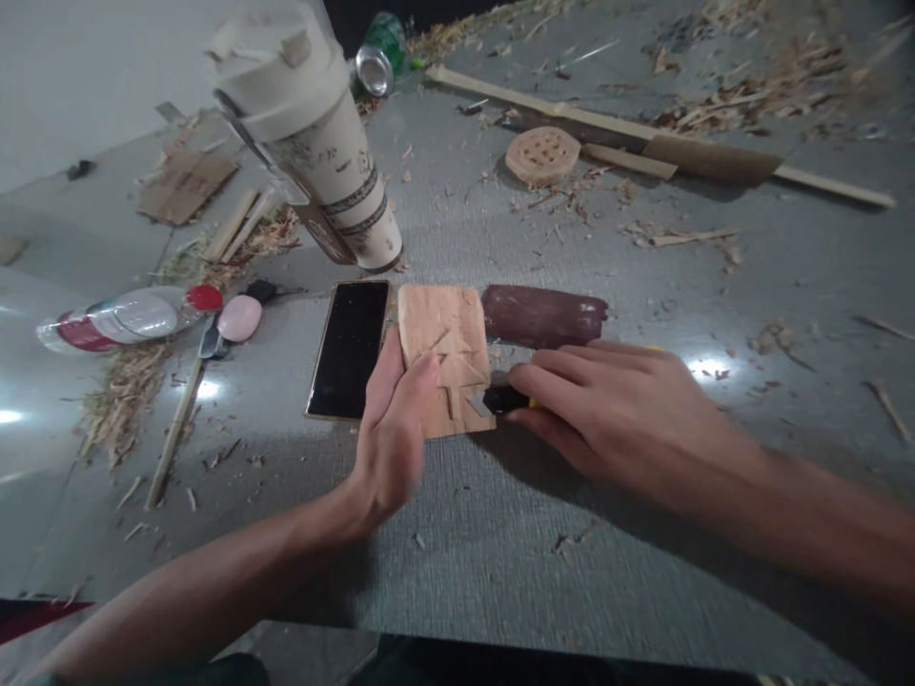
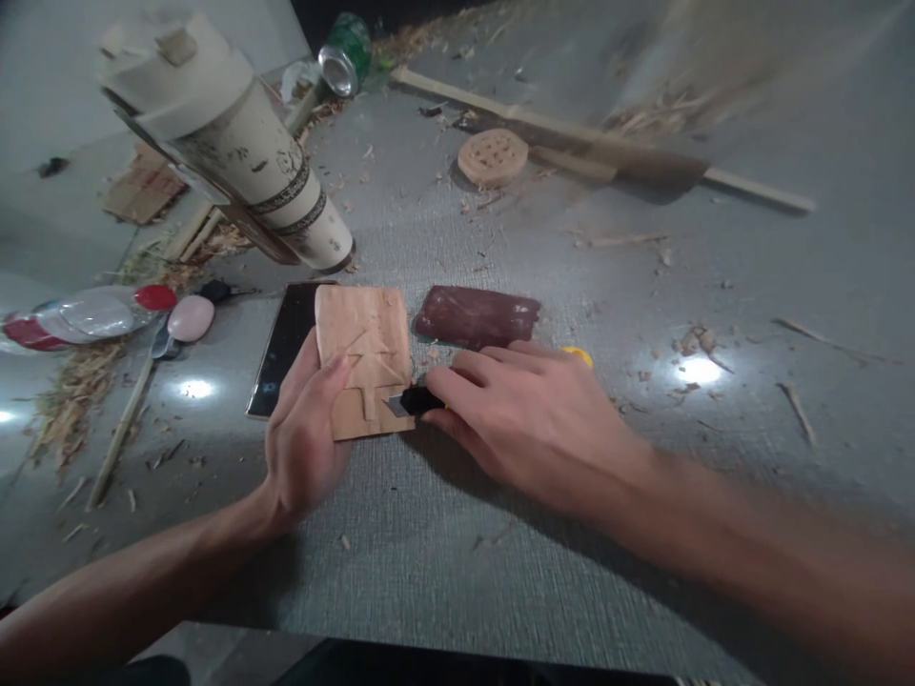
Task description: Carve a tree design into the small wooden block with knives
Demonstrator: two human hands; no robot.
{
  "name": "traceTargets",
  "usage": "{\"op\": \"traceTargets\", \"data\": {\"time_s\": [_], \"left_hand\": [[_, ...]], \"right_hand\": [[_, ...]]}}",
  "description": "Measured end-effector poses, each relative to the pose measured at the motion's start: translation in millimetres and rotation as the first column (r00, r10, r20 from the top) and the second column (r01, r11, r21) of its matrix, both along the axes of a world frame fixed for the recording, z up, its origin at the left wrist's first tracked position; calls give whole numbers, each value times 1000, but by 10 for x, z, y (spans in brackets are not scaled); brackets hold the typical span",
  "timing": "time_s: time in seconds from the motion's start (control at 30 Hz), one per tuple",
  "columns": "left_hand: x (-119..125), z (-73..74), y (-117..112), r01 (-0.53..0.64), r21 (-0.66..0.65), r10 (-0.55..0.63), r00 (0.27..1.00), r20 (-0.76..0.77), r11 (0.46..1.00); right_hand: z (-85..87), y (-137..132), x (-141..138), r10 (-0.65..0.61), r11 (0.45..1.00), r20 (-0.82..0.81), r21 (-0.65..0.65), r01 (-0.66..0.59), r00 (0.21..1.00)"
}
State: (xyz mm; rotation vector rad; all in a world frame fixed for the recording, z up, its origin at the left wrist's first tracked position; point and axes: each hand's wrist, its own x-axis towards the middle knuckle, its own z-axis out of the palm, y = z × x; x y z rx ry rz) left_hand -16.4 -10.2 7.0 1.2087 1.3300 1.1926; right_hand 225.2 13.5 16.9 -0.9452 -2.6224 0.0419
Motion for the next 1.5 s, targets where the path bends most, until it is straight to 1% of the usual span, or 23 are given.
{"op": "traceTargets", "data": {"time_s": [0.13, 0.2, 0.3, 0.4, 0.43, 0.53, 0.73, 0.9, 1.07, 1.23, 1.37, 1.5], "left_hand": [[26, 42, -16, -8, -41, 8, 1000, 0, 999], [34, 32, -25, -24, -23, 24, 1000, -12, 999], [41, -20, -25, -40, 7, 40, 999, -25, 999], [47, -88, -2, -27, 12, 27, 1000, 10, 1000], [47, -107, 9, -27, 20, 26, 999, 24, 999], [32, -130, 35, -39, 48, 39, 999, 2, 998], [16, -62, 42, -32, 13, 32, 999, 6, 999], [44, -44, 39, -42, -4, 42, 996, 74, 999], [51, -15, 45, -52, -17, 52, 998, 26, 999], [59, -6, 16, -10, -27, 12, 997, 71, 1000], [66, -16, -14, -23, -53, 26, 998, 58, 998], [78, 11, 0, -20, -37, 21, 999, 26, 999]], "right_hand": [[-9, -45, -20, -55, 997, -58, -51, 52, 997], [2, -43, -24, -75, 994, -77, -83, 68, 994], [44, -8, -9, -44, 993, -77, -110, 35, 996], [83, 23, 22, 10, 993, -55, -118, -17, 998], [88, 26, 32, 27, 993, -48, -116, -33, 998], [83, 26, 54, 46, 992, -43, -112, -51, 998], [58, 31, 61, 3, 994, -42, -109, -8, 999], [68, 40, 62, 3, 996, -34, -92, -7, 999], [77, 24, 75, -25, 997, -9, -75, 24, 1000], [58, -16, 62, -49, 997, -11, -58, 48, 999], [37, -7, 54, -78, 997, -14, -26, 78, 997], [44, 35, 80, -40, 998, -13, -56, 39, 999]]}}
